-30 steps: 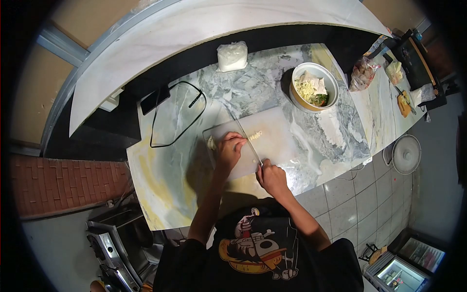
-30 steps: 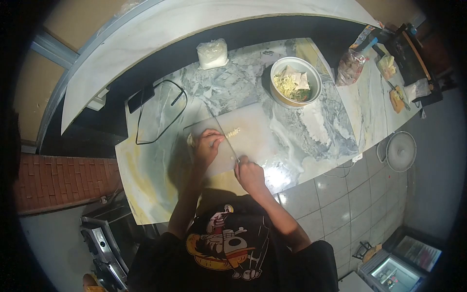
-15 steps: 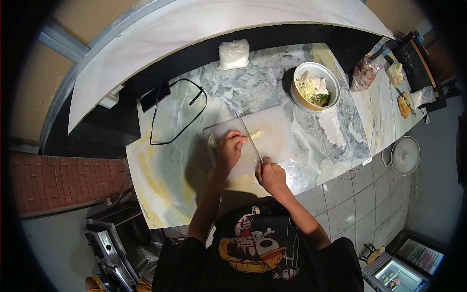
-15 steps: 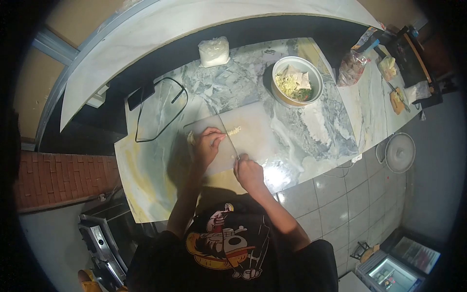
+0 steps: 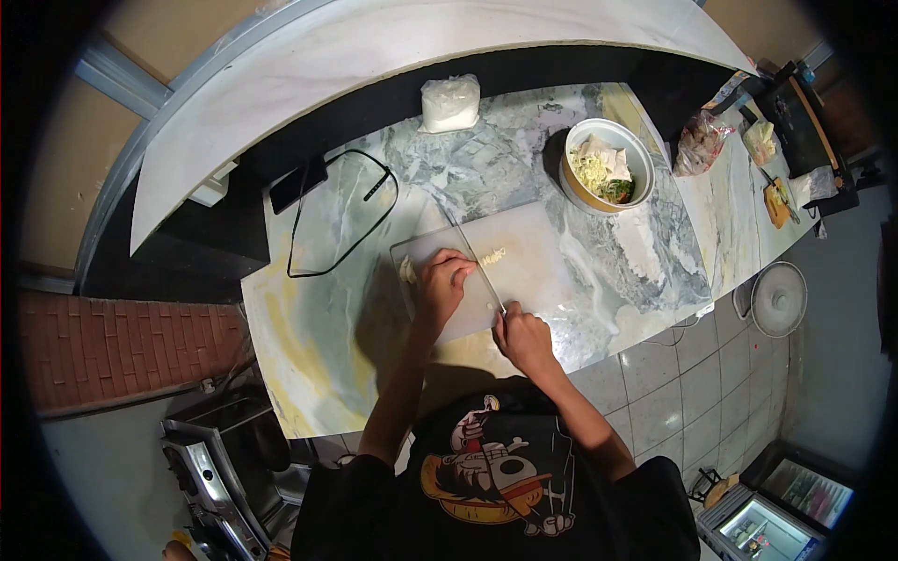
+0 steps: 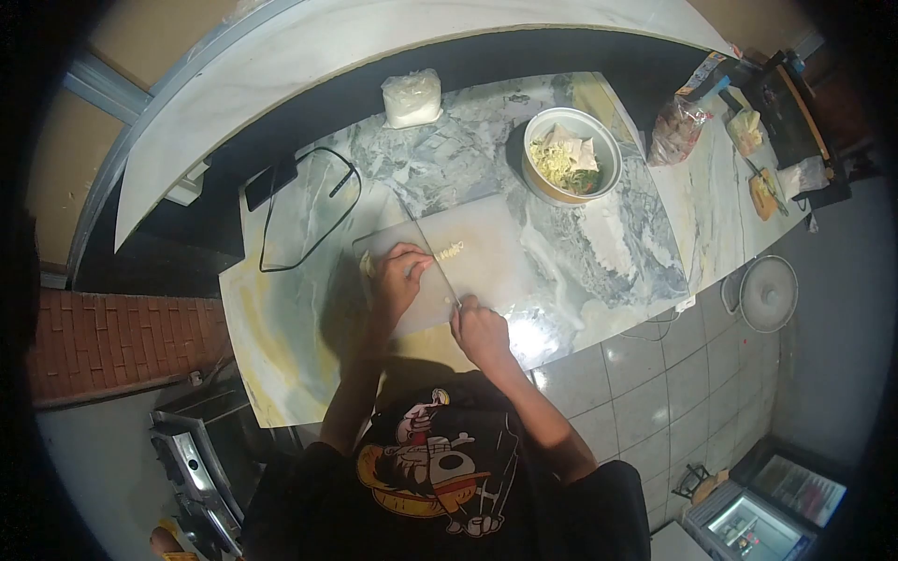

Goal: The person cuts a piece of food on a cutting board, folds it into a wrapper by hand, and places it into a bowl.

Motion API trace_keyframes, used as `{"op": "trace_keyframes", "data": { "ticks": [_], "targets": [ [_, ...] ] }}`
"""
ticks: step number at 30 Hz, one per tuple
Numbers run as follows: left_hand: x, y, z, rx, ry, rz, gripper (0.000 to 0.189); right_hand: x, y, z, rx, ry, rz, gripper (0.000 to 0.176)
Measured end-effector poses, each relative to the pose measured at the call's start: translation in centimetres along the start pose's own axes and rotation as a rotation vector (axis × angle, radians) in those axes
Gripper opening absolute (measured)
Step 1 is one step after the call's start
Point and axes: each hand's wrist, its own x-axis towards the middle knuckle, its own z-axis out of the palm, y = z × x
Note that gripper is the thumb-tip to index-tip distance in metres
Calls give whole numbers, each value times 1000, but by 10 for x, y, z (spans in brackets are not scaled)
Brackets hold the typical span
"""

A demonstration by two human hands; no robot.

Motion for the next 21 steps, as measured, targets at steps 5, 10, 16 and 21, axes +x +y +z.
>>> {"op": "trace_keyframes", "data": {
  "ticks": [5,10,16,21],
  "targets": [
    [0,3,-2,10,-12,-30,10,3,1,-1,5,-7,-6,26],
    [-1,-1,0,18,-15,-27,11,2,3,2,47,32,-31,26],
    [-4,-6,3,-16,19,-15,13,-1,5,3,23,17,-19,25],
    [-3,-7,3,2,23,0,13,1,5,2,18,4,-19,26]
  ]
}}
